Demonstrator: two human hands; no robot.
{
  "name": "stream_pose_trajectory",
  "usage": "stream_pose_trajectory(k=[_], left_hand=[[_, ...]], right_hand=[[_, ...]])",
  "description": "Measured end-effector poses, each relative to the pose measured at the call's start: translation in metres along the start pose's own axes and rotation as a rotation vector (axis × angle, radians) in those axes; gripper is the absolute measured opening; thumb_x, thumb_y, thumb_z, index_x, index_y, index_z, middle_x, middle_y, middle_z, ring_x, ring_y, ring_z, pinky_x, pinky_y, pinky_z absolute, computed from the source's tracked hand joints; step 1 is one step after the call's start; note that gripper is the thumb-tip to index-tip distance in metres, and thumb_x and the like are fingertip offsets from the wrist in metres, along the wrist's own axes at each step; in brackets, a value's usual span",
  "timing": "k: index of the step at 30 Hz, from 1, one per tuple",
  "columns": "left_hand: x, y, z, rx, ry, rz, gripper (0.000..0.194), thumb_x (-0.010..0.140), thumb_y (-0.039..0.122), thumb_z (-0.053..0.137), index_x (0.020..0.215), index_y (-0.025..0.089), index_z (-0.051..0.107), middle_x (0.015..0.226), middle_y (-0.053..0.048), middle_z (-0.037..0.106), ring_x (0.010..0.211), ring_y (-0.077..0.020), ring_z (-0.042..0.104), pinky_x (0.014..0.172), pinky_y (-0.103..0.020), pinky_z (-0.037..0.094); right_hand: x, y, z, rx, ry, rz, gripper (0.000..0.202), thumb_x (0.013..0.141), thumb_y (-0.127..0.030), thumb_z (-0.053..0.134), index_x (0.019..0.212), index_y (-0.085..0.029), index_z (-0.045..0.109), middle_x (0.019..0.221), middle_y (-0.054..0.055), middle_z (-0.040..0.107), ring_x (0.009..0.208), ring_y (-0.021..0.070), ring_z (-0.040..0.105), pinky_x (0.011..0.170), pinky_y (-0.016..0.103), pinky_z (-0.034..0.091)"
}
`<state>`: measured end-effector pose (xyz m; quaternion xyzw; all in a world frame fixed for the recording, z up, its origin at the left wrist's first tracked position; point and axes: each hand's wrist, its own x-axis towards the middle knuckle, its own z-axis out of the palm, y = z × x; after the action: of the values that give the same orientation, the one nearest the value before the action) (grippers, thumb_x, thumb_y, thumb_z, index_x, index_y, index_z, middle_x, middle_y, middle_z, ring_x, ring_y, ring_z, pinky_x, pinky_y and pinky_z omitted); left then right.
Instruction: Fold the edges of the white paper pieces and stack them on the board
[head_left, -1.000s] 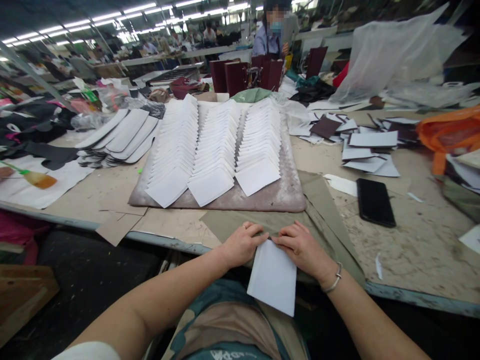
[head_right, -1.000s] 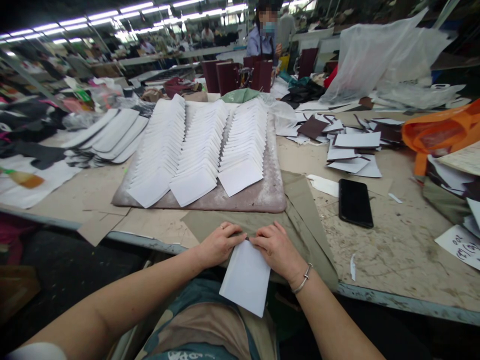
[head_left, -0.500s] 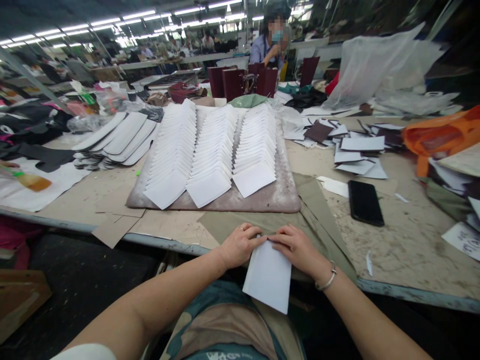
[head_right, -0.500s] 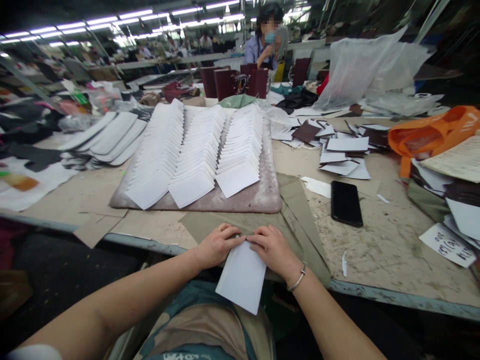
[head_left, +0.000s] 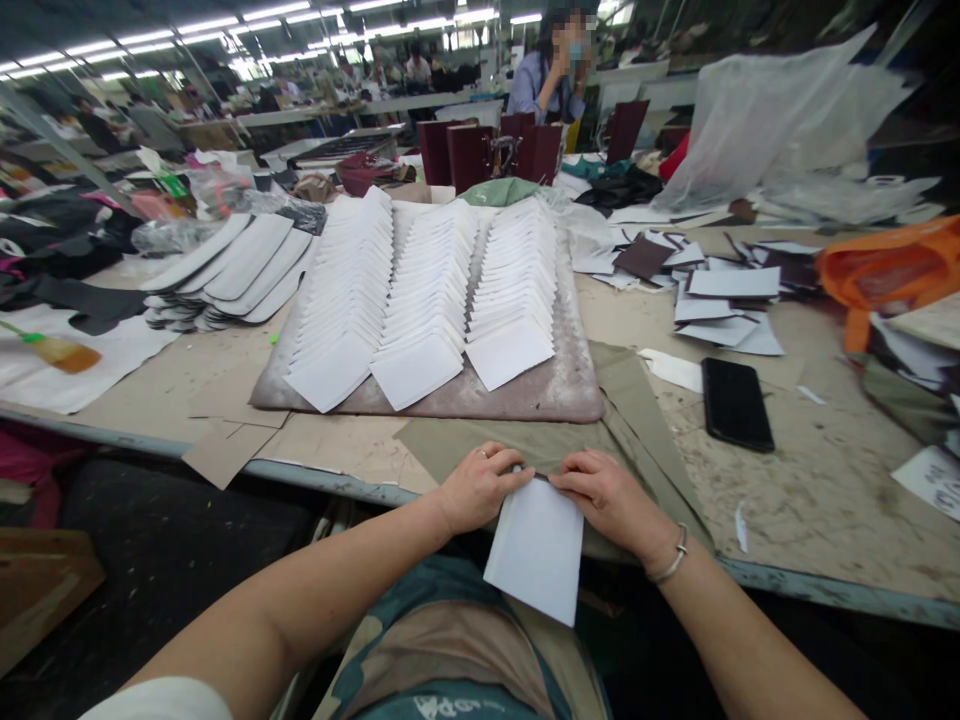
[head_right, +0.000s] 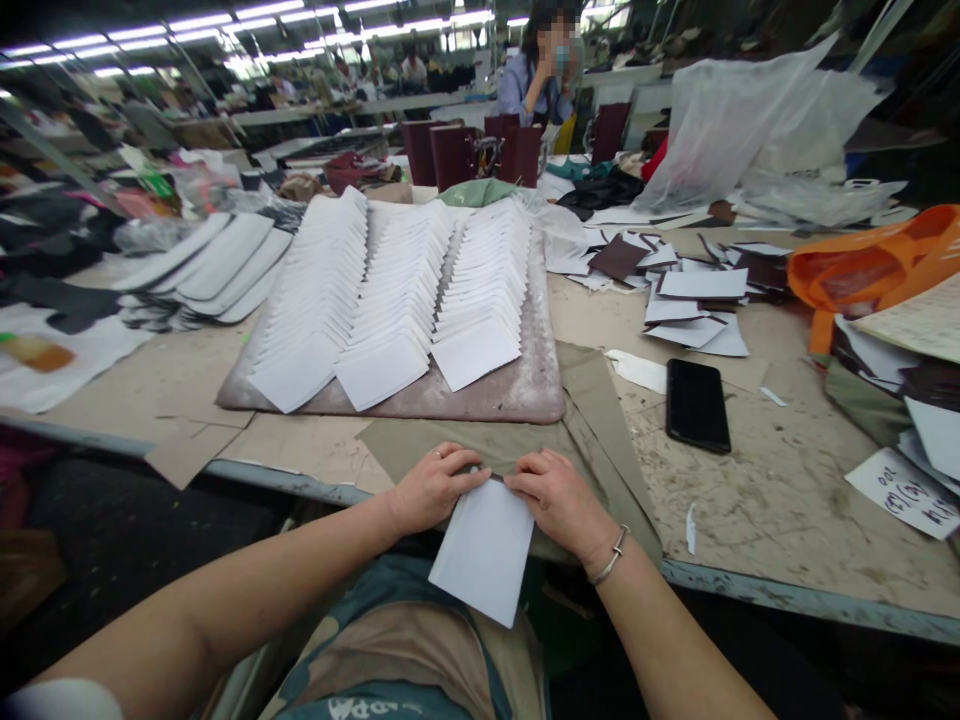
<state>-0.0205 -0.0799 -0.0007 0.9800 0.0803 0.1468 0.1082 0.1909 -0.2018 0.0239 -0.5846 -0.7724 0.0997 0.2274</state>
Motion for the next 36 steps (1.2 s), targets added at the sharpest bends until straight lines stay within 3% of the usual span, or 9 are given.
stream_pose_trajectory(k=[7, 12, 16, 19, 22, 28, 36], left_hand=[[0.001, 0.001, -0.001, 0.004, -0.016, -0.013, 0.032, 0.088, 0.021, 0.049, 0.118, 0.023, 0.057, 0.112, -0.009, 0.056, 0.097, -0.0209, 0.048, 0.088, -0.036, 0.042], [0.002, 0.002, 0.000, -0.087, -0.008, -0.057, 0.030, 0.087, 0.020, 0.050, 0.115, 0.024, 0.061, 0.112, -0.009, 0.056, 0.099, -0.0218, 0.049, 0.090, -0.038, 0.042], [0.010, -0.007, -0.009, -0.341, -0.073, -0.113, 0.030, 0.090, 0.015, 0.044, 0.109, 0.022, 0.066, 0.114, -0.009, 0.058, 0.105, -0.0200, 0.053, 0.093, -0.035, 0.042], [0.017, -0.013, -0.022, -0.472, -0.137, -0.172, 0.034, 0.090, 0.013, 0.041, 0.116, 0.019, 0.062, 0.114, -0.008, 0.060, 0.103, -0.0175, 0.055, 0.092, -0.031, 0.044], [0.024, -0.004, -0.030, -0.321, -0.110, -0.189, 0.038, 0.086, 0.010, 0.042, 0.120, 0.016, 0.058, 0.108, -0.010, 0.059, 0.097, -0.0193, 0.054, 0.088, -0.033, 0.044], [0.023, 0.024, -0.019, -0.059, -0.213, 0.009, 0.034, 0.083, 0.010, 0.049, 0.115, 0.016, 0.058, 0.094, -0.009, 0.055, 0.088, -0.0210, 0.047, 0.081, -0.032, 0.044], [0.009, 0.015, -0.008, -0.062, -0.160, 0.042, 0.031, 0.089, 0.016, 0.047, 0.119, 0.016, 0.055, 0.098, -0.008, 0.054, 0.090, -0.0188, 0.046, 0.083, -0.030, 0.043]], right_hand=[[0.003, -0.013, -0.005, -0.165, -0.107, 0.002, 0.017, 0.085, -0.012, 0.055, 0.091, -0.023, 0.066, 0.086, 0.003, 0.060, 0.081, 0.0162, 0.052, 0.087, 0.035, 0.035], [0.005, -0.024, -0.009, -0.273, -0.183, -0.008, 0.011, 0.085, -0.013, 0.056, 0.087, -0.020, 0.063, 0.087, 0.004, 0.059, 0.081, 0.0175, 0.049, 0.086, 0.034, 0.036], [0.002, -0.028, -0.007, -0.298, -0.146, -0.009, 0.011, 0.084, -0.012, 0.057, 0.091, -0.019, 0.063, 0.089, 0.004, 0.058, 0.082, 0.0181, 0.046, 0.083, 0.033, 0.036], [-0.002, -0.028, -0.002, -0.280, -0.087, 0.002, 0.015, 0.084, -0.010, 0.056, 0.095, -0.019, 0.063, 0.090, 0.006, 0.057, 0.084, 0.0183, 0.046, 0.080, 0.032, 0.037], [-0.004, -0.027, 0.002, -0.255, -0.051, -0.003, 0.015, 0.085, -0.010, 0.054, 0.094, -0.018, 0.063, 0.088, 0.006, 0.056, 0.083, 0.0184, 0.046, 0.078, 0.032, 0.037], [-0.004, -0.027, 0.001, -0.246, -0.039, -0.008, 0.010, 0.086, -0.012, 0.054, 0.088, -0.018, 0.062, 0.086, 0.006, 0.055, 0.081, 0.0187, 0.044, 0.077, 0.033, 0.037], [-0.007, -0.031, 0.004, -0.212, -0.050, 0.015, 0.010, 0.085, -0.011, 0.054, 0.089, -0.017, 0.061, 0.089, 0.007, 0.055, 0.082, 0.0191, 0.045, 0.074, 0.032, 0.040]])
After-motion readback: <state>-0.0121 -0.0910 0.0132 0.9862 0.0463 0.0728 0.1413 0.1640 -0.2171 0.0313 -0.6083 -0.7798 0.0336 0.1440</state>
